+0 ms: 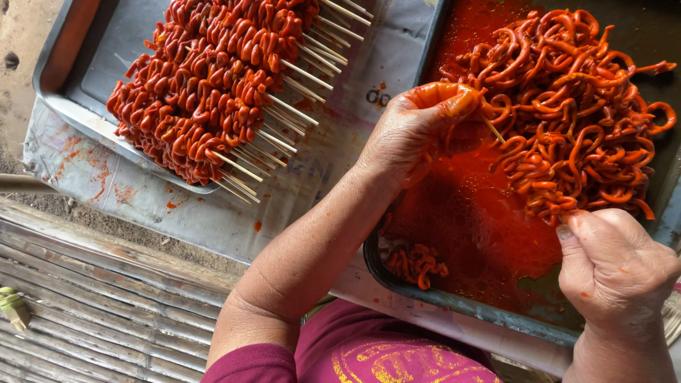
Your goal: The person picks up marinated food strips from a tray and threads them onto wooden skewers by hand, then places the finished skewers onto a separate tray.
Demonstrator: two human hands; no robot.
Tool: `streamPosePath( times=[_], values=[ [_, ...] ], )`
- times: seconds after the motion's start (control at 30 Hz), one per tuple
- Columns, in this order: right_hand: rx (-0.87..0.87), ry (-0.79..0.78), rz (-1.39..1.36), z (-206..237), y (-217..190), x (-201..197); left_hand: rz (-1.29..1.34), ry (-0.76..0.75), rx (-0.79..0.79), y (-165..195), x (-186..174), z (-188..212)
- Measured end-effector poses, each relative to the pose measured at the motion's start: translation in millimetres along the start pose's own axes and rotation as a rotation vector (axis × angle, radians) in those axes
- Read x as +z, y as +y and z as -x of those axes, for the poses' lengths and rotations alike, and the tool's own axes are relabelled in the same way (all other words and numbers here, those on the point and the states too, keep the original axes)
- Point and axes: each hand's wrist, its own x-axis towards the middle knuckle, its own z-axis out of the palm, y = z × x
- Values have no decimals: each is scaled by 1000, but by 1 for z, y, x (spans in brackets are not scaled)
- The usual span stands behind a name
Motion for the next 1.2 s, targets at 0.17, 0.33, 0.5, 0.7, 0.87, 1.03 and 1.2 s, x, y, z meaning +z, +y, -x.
streamPosePath(
  times=[0.17,0.33,0.5,0.7,0.87,1.03,1.2],
  values=[
    [40,-16,13,0,-3,0,-77,17,9,0,0,2],
    [3,1,20,1,-6,0,-75,34,12,-3,1,2],
    [13,-4,22,3,-8,2,-56,74,29,-11,0,1],
    [17,-17,2,4,-8,6,-93,47,-26,-20,3,2],
    [85,22,-132,5,-6,6,-542,169,230,-21,12,5],
    [121,38,-186,5,-3,5,-682,239,68,-24,10,9],
    [145,-5,-154,4,-10,3,78,139,-53,-30,3,5]
  ],
)
